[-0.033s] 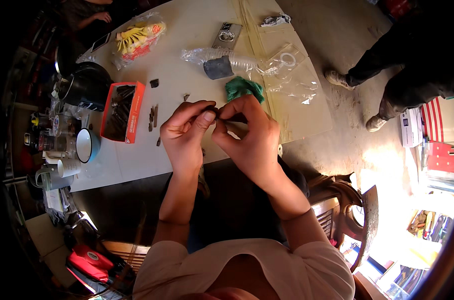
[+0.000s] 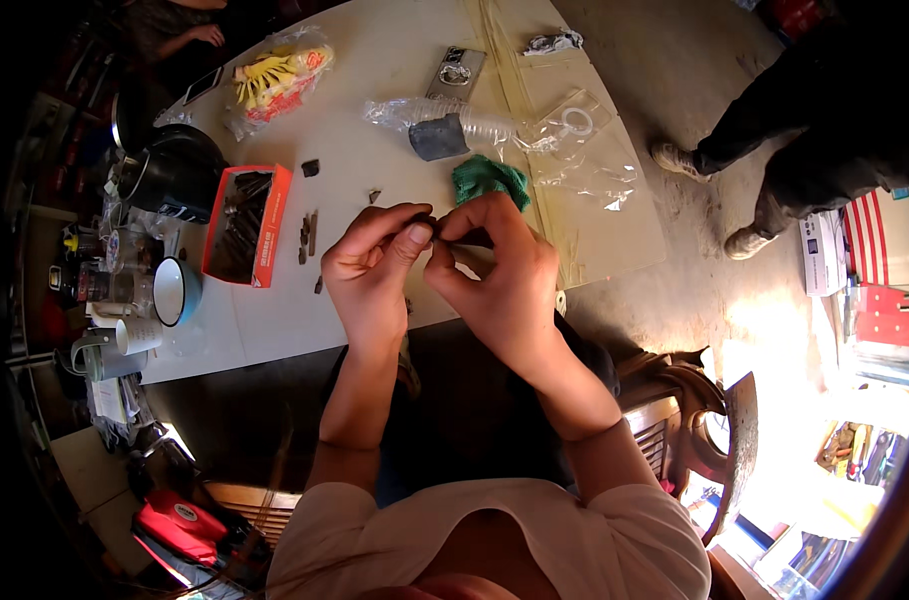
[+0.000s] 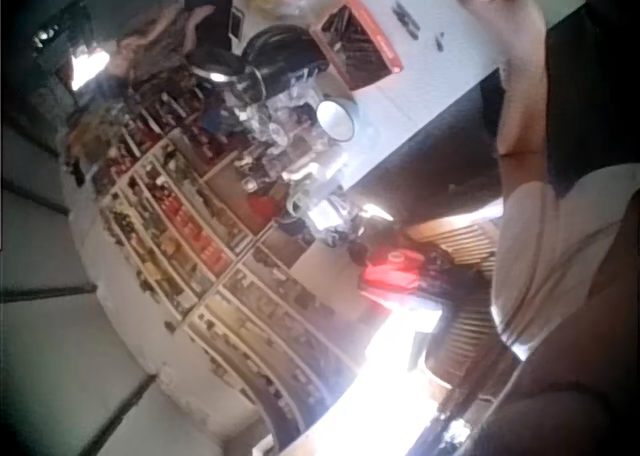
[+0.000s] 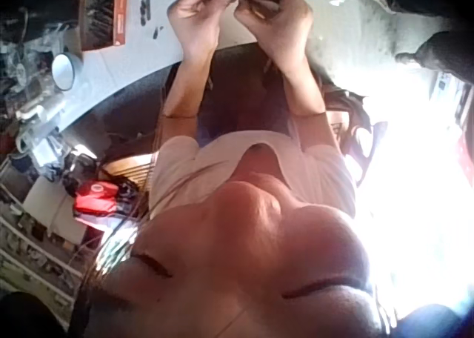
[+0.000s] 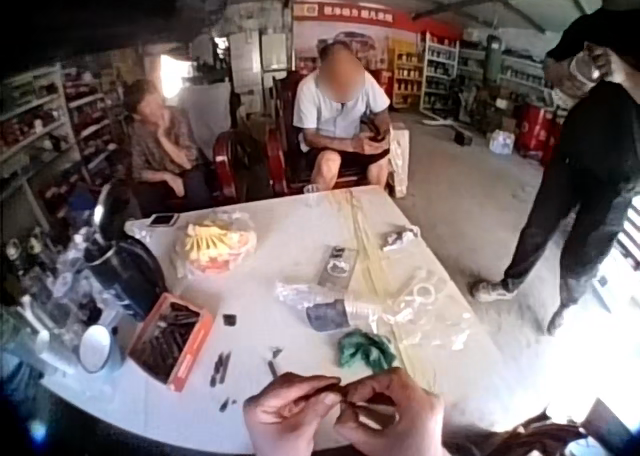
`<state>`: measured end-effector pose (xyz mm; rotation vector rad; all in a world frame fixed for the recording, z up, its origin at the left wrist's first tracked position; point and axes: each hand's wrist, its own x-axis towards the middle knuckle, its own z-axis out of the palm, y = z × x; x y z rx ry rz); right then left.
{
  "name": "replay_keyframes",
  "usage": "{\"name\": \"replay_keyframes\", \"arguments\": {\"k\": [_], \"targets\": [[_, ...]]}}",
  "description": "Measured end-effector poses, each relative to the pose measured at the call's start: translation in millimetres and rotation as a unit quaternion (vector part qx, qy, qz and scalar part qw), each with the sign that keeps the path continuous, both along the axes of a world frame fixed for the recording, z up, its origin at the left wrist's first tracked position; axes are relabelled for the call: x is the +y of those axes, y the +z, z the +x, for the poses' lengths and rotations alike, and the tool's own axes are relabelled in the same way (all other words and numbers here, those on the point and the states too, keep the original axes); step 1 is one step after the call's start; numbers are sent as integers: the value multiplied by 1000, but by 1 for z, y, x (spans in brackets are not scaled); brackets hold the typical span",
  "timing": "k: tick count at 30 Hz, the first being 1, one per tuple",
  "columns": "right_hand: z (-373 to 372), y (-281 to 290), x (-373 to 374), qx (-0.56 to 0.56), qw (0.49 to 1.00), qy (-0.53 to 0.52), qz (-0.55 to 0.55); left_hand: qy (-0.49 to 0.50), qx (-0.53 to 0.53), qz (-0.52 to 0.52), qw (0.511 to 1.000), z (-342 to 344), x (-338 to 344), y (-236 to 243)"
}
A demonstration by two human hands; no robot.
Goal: The person manipulates small electronic components on a table, including using a small abrasive pad and a thin metal tool to scrape or clean a surface, and applying a small piece of adhesive paper.
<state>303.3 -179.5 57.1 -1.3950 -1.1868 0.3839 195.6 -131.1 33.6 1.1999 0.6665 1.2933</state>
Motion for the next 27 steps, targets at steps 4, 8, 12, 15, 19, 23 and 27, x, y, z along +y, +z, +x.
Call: {"name": "replay_keyframes", "arguments": {"k": [4, 8, 12, 15, 19, 23, 27], "targets": [[-3, -6, 1, -48, 997, 34, -46, 3, -21, -25, 999, -2, 0, -2], [2, -4, 1, -14, 999, 38, -13, -7, -42, -18, 999, -3, 2, 2], [6, 0, 2, 53, 997, 47, 31, -29, -84, -50, 995, -4, 4, 3], [2, -2, 2, 54, 996, 41, 50, -36, -59, -43, 997, -7, 5, 2], [2, -1, 2, 27, 998, 33, 55, -31, -43, -25, 998, -6, 5, 4], [0, 4, -1, 43, 998, 34, 20, -30, -35, -18, 999, -5, 3, 7], [2, 2, -2, 31, 999, 31, 13, -31, -23, -8, 999, -4, 2, 5]]}}
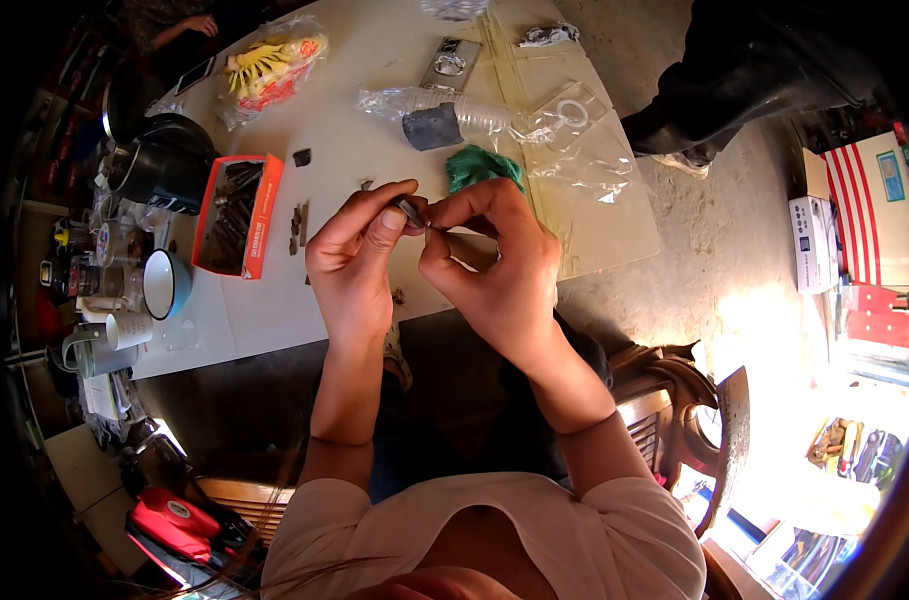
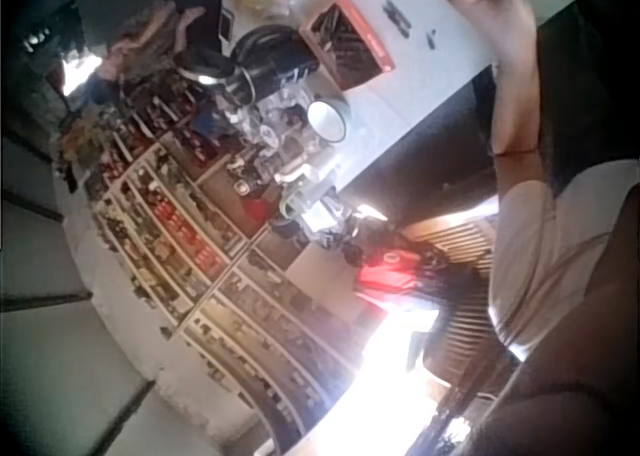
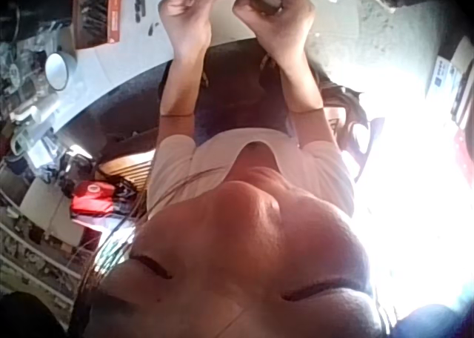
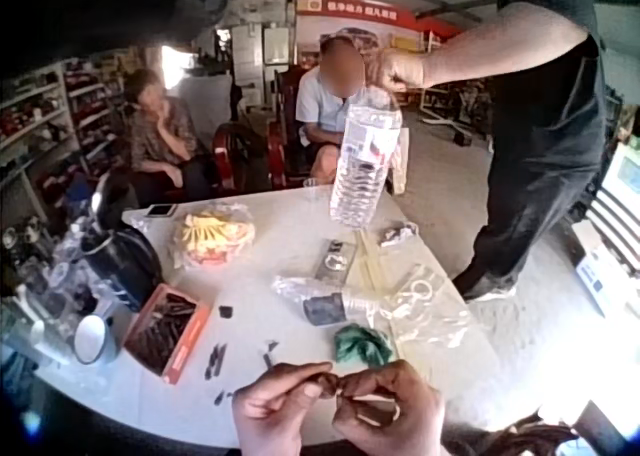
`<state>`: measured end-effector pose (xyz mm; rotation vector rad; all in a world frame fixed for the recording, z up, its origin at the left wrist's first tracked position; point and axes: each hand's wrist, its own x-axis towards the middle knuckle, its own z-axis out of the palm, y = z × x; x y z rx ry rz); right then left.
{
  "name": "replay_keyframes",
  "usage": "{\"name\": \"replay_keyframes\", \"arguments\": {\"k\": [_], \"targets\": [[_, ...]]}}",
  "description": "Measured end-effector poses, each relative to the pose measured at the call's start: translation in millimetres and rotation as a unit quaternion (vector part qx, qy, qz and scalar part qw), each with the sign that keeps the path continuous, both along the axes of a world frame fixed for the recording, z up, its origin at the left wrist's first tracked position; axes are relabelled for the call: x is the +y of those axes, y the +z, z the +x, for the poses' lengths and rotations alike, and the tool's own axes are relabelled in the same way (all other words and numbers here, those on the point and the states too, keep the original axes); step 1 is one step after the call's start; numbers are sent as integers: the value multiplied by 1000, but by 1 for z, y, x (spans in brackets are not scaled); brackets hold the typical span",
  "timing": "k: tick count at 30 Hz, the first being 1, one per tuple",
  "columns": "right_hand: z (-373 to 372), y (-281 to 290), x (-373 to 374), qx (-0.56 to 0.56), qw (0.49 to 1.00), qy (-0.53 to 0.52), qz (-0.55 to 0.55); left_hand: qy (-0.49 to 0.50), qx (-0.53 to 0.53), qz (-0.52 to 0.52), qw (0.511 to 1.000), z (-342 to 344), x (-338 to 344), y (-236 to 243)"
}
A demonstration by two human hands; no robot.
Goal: The person manipulates small electronic components on a table, including using a small abrasive pad and a thin metal tool to scrape or clean a surface, and applying a small piece of adhesive paper.
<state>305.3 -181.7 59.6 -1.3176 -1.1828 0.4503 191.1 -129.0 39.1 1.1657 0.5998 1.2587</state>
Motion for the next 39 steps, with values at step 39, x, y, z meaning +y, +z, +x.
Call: {"name": "replay_keyframes", "arguments": {"k": [39], "targets": [[-4, -3, 4, -91, 995, -20, 23, 36, 49, 49, 997, -2, -1, -3]]}}
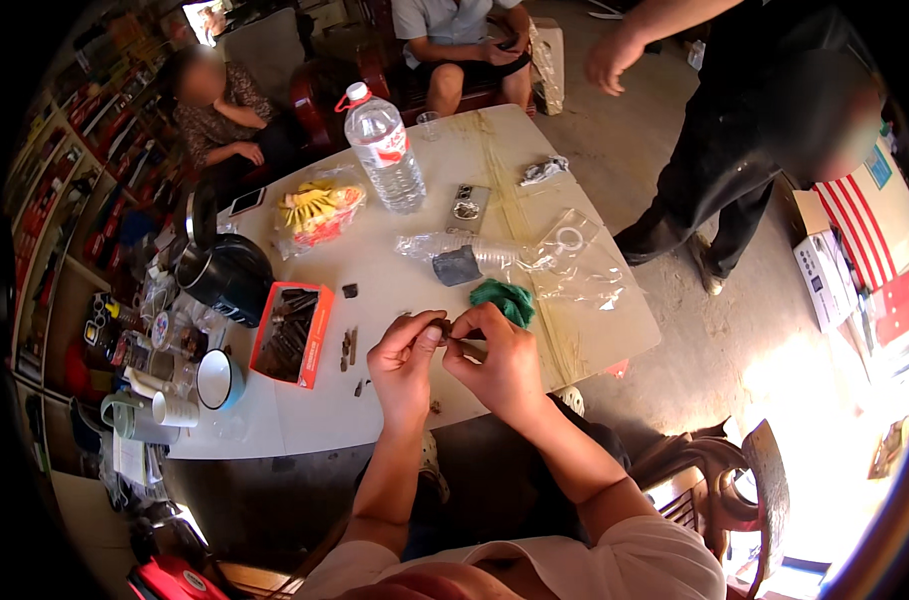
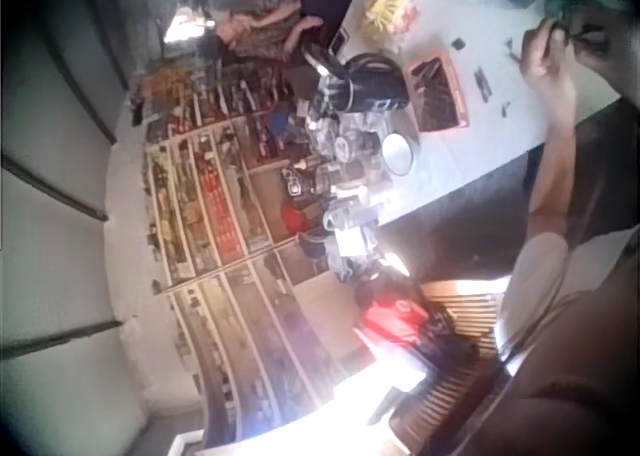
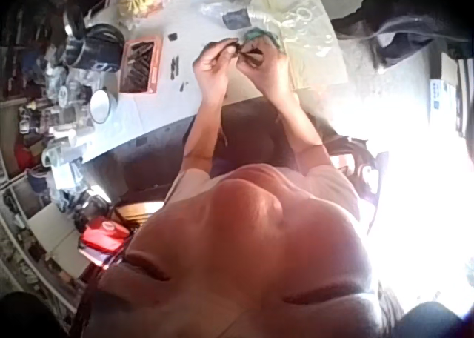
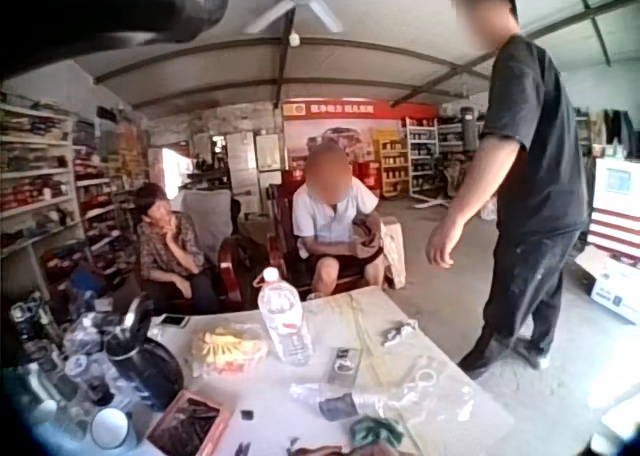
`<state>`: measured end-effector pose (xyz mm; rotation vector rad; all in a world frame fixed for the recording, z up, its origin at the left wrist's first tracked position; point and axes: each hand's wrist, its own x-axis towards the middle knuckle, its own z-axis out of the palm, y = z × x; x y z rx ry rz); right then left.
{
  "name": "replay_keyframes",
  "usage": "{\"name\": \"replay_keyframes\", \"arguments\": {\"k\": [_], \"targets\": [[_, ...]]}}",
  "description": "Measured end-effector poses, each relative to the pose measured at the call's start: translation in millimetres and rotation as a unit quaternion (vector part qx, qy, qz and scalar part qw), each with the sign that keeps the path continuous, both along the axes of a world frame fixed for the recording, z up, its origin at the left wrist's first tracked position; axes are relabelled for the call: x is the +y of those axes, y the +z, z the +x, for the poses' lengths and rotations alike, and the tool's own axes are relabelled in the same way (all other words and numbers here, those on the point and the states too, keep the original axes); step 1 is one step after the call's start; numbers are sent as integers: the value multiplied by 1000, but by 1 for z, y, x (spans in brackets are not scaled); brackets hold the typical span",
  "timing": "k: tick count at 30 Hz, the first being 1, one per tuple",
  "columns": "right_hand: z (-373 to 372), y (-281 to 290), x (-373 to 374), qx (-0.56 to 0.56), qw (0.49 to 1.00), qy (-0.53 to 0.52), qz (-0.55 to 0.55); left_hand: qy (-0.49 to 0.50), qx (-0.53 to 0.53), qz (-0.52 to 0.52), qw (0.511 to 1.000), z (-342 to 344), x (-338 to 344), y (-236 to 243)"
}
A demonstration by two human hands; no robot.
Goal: The person manipulates small electronic components on a table, including using a small abrasive pad and a thin metal tool to scrape or clean a surface, and applying a small piece of adhesive paper.
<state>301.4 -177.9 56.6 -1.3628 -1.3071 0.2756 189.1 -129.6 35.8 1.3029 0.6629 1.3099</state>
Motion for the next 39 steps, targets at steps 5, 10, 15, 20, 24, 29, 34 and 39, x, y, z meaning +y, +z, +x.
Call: {"name": "replay_keyframes", "arguments": {"k": [5, 10, 15, 20, 24, 29, 34, 39], "targets": [[2, -3, 0, -2, 1000, -9, 6, 22, 50, 41, 998, 2, -3, 6], [4, -5, 2, -45, 999, 0, -20, -2, 1, -32, 999, 2, 0, 3], [2, -9, 6, 34, 997, 69, -13, -14, -36, -61, 997, -5, 6, 7], [5, -4, 3, 138, 989, 46, -16, -104, -166, -163, 967, -5, 13, -1], [4, -5, 1, 134, 991, 27, -5, -127, -139, -160, 969, -5, 11, 0], [5, -5, 3, 86, 996, 7, -7, -111, -94, -106, 984, -4, 12, 4], [6, -5, 4, 50, 999, 0, 4, -99, -72, -100, 987, -4, 10, 7], [7, 0, 1, 76, 996, 11, -41, -101, -46, -76, 991, -4, 10, 5]]}}
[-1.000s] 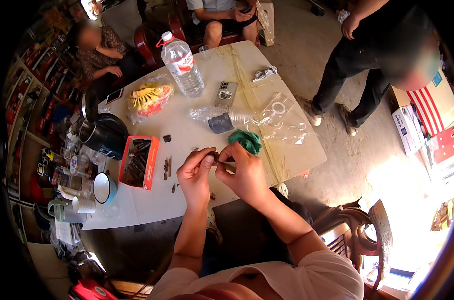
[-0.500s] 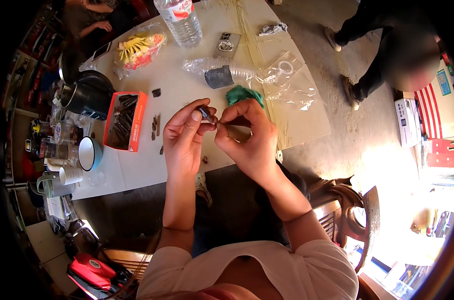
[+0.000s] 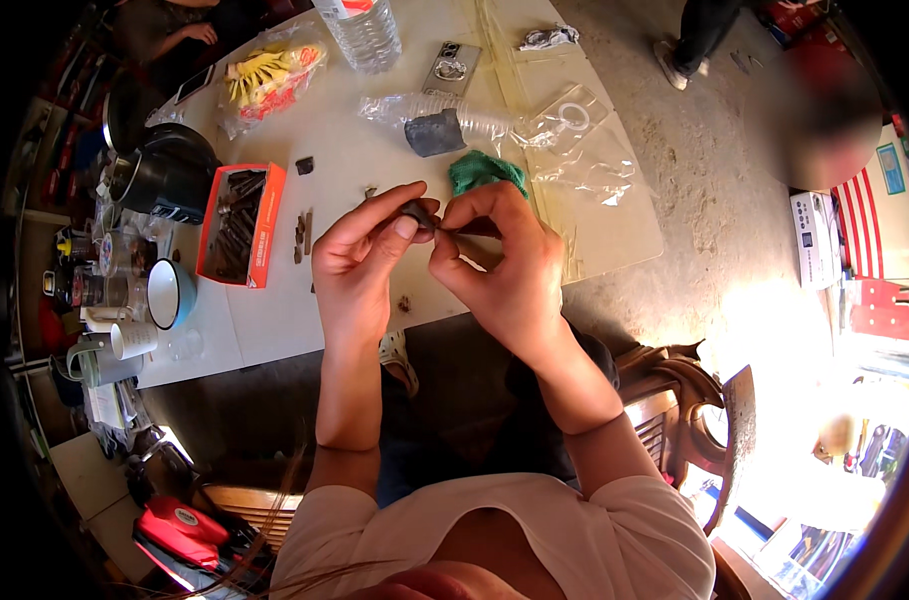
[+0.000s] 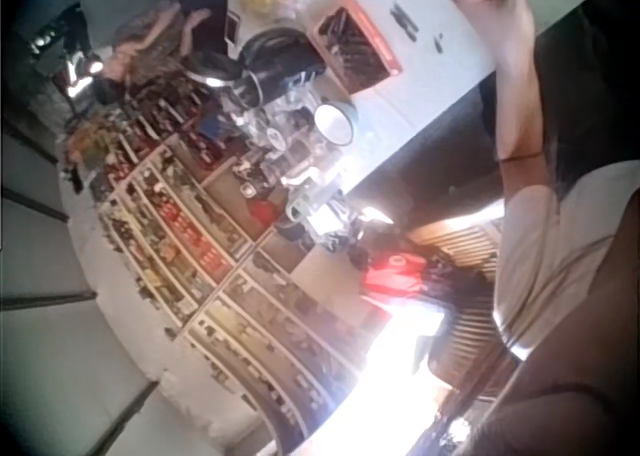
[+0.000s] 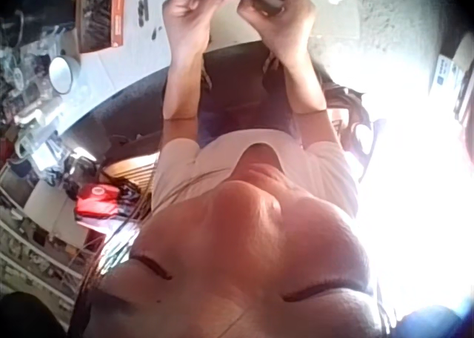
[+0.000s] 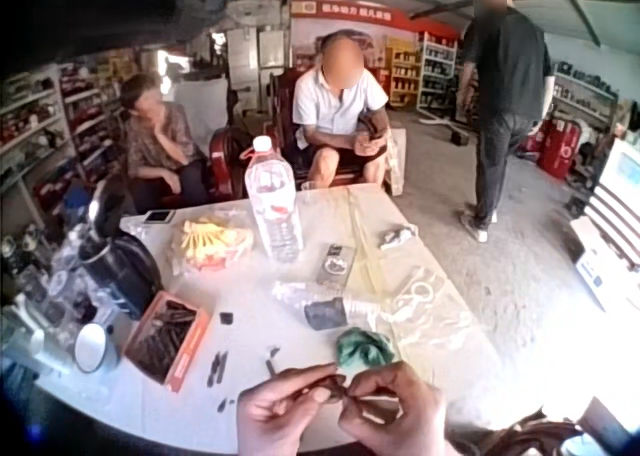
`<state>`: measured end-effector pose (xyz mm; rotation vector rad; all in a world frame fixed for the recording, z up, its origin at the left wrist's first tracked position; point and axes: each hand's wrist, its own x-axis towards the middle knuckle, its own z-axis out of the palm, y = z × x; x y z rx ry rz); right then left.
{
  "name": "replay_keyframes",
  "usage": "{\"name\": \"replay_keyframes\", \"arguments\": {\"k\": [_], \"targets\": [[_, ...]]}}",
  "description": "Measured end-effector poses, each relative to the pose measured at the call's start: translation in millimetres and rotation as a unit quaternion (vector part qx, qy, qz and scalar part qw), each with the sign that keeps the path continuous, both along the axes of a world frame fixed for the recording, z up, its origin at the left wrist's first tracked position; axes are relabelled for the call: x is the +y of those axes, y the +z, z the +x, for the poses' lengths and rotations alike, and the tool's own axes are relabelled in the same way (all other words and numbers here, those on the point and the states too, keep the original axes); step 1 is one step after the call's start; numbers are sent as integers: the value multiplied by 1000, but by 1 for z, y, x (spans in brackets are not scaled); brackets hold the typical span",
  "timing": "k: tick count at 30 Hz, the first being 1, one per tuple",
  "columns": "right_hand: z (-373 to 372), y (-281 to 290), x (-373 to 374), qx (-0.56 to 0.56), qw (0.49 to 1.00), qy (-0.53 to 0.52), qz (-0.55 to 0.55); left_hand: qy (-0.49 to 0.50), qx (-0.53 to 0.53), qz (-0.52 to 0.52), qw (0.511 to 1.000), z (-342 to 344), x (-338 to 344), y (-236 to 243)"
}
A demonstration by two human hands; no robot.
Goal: The person manipulates small electronic components on a table, including using a small abrasive pad and a thin metal tool to scrape or clean a surface, and applying a small piece of adhesive paper.
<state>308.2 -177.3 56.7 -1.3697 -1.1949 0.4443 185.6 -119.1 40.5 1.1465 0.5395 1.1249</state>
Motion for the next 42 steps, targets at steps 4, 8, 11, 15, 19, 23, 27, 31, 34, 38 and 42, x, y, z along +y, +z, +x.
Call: {"name": "replay_keyframes", "arguments": {"k": [4, 8, 11, 15, 19, 23, 27, 31, 34, 38, 42], "targets": [[3, -2, 1, -34, 999, 9, -5, -7, 24, 28, 999, -1, 0, -4], [5, -5, 0, -56, 998, -5, 7, -1, 52, 52, 997, -1, -1, -2], [5, -6, 1, -64, 998, -5, 11, 2, 60, 57, 997, -1, -1, -3], [7, -6, 1, -95, 995, -2, 11, 4, 33, 13, 999, 2, -3, -7], [8, -3, 2, -106, 994, -1, -6, 5, 34, 14, 999, 4, -3, -10], [7, -6, 1, -79, 997, -16, -2, 6, 88, 71, 994, 2, 0, -7], [8, -5, 3, -95, 995, -6, -20, 5, 42, 6, 999, 6, -3, -8], [9, -7, 1, -113, 991, 21, -65, 2, 4, -45, 999, 5, -2, -6], [13, -6, 1, -66, 997, 23, -37, 20, 4, -11, 1000, 7, -1, -6], [10, 3, -2, -12, 1000, -11, -2, 14, 5, -16, 1000, 9, -1, -3], [10, 0, 0, -37, 999, -23, 18, 6, 6, -2, 1000, 9, -1, -4]]}}
